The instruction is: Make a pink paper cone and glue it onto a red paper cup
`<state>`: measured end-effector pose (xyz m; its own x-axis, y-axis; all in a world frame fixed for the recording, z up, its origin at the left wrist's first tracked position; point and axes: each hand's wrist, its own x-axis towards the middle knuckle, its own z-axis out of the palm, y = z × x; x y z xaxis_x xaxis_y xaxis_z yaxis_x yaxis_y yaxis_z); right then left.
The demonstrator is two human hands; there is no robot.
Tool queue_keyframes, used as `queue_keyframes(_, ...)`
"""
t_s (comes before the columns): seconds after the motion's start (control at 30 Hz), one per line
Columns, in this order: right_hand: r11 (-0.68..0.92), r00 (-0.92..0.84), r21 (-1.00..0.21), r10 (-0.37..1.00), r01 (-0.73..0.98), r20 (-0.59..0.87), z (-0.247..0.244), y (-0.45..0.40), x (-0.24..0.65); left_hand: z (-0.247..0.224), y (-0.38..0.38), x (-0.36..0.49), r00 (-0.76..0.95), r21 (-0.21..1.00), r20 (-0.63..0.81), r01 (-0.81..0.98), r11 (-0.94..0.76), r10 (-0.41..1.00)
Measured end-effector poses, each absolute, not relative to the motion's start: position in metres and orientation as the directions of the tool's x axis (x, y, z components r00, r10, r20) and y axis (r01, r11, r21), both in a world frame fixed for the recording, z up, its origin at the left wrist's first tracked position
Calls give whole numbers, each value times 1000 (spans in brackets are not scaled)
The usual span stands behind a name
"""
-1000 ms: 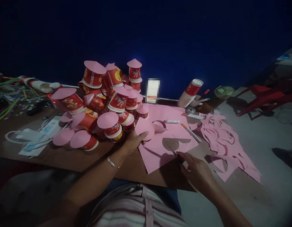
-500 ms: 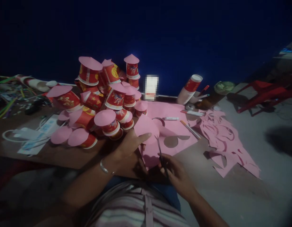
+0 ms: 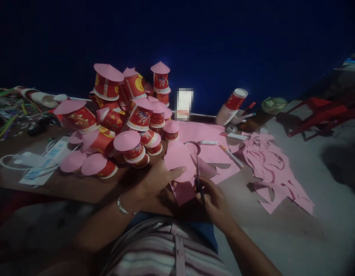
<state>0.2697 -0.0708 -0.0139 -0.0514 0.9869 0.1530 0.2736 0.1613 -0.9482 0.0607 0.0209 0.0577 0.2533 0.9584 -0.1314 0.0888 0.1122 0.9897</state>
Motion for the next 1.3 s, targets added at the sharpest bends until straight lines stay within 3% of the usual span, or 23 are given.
queue_keyframes(0.3,114,-66,-960,993,256,100,-15,-71,271,47,26,58,378,988,-131,124,90,916)
queue_keyframes(0.97,103,-55,-965,994,242,92,-19,-75,271,63,27,57,322,988,-75,151,27,944)
queue_keyframes(1.2,64,-40,-974,998,217,56,-16,-73,272,59,28,53,442,973,-221,167,162,869)
queue_keyframes(1.3,61,-32,-975,998,211,56,-14,-72,273,62,30,53,438,979,-191,153,136,878)
